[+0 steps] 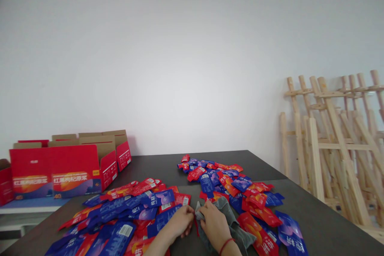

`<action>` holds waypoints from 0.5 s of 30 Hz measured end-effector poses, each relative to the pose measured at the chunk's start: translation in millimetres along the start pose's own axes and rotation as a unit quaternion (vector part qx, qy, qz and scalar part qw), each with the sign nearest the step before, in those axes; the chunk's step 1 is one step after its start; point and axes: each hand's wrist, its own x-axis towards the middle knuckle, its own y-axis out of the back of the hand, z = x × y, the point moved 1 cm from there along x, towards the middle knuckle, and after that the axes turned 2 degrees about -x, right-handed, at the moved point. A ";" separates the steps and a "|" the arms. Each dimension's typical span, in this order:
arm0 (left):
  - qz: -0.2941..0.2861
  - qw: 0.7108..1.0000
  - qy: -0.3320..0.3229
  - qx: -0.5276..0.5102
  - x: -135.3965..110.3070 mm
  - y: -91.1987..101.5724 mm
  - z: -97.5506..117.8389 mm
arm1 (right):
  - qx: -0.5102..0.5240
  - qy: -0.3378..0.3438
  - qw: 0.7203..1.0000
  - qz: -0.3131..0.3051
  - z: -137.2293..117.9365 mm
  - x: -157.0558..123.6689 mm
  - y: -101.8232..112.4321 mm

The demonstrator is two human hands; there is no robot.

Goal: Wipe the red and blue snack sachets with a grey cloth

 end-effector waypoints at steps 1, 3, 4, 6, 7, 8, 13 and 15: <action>0.001 1.000 0.011 0.018 -0.2 1.6 -0.6 | -0.002 -0.002 1.000 -0.001 -0.6 -0.1 0.5; 0.002 0.999 0.017 0.049 0.0 4.0 -2.6 | -0.006 -0.004 1.000 -0.006 -2.6 -0.4 1.3; 0.001 0.998 0.009 0.064 0.4 4.6 -3.7 | -0.009 -0.005 1.000 -0.007 -3.5 -0.5 1.5; -0.001 0.996 -0.013 0.094 1.2 4.8 -6.0 | -0.019 -0.013 1.000 -0.007 -3.6 -0.4 1.6; -0.002 0.995 -0.022 0.101 1.5 4.4 -6.8 | -0.026 -0.024 0.999 -0.006 -2.2 -0.2 1.4; -0.002 0.995 -0.025 0.100 1.6 3.6 -7.2 | -0.033 -0.040 0.999 -0.005 0.4 0.1 1.2; -0.017 0.999 0.048 0.018 -1.0 -1.0 -2.9 | -0.052 -0.136 0.989 0.006 25.5 0.3 2.6; -0.014 0.998 0.062 -0.022 -2.0 0.4 0.4 | -0.053 -0.166 0.984 0.019 34.3 -0.2 5.4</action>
